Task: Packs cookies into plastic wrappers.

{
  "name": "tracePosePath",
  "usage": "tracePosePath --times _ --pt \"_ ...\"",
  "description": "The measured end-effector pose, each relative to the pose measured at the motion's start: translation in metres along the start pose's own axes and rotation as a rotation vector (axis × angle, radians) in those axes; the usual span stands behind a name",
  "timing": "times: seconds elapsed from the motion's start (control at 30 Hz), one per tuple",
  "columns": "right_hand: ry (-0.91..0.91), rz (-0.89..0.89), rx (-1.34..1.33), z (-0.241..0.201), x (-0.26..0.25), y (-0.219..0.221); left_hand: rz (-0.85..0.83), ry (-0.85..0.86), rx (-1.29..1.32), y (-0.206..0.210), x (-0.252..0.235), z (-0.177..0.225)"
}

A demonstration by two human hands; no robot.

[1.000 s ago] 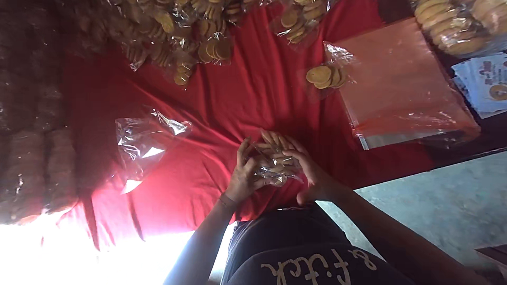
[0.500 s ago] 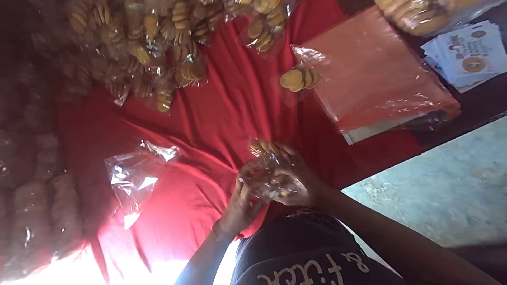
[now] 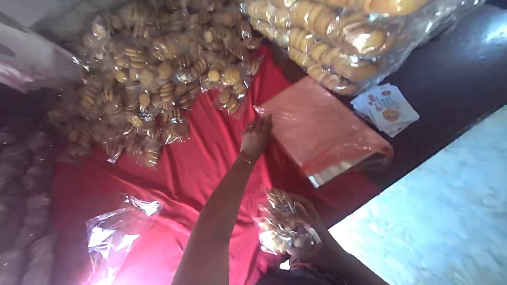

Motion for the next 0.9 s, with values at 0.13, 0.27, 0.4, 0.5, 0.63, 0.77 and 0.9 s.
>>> tracePosePath --times 0.13,0.27,0.4,0.5,0.63,0.77,0.9 --pt "0.193 -0.026 -0.353 -0.019 0.01 -0.012 -0.161 -0.08 0.381 -0.078 0.048 -0.036" --pt "0.249 -0.089 -0.42 0.002 0.005 -0.005 -0.243 0.013 0.793 -0.105 0.128 -0.088" --pt "0.275 -0.039 -0.237 0.008 -0.025 0.012 -0.318 -0.333 0.379 -0.098 0.224 -0.132" --pt "0.241 0.017 -0.154 0.0 -0.06 0.052 -0.152 -0.273 0.334 -0.077 0.302 -0.138" --pt "0.005 0.033 0.075 -0.003 -0.104 0.14 0.232 0.231 0.024 -0.036 0.395 -0.118" --pt "-0.172 -0.096 0.364 0.007 -0.124 0.226 0.404 0.277 -0.065 -0.001 0.437 -0.118" --pt "-0.173 -0.223 0.368 0.01 -0.131 0.259 0.427 0.236 0.154 0.01 0.432 -0.147"
Point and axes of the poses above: each hand's wrist, its own x-axis away from the middle knuckle, its own y-axis out of the palm, z = x × y, the point moved 6 cm from there along -x, towards the middle knuckle, and after that the axes turned 15 degrees about -z, right-handed, at the moved point
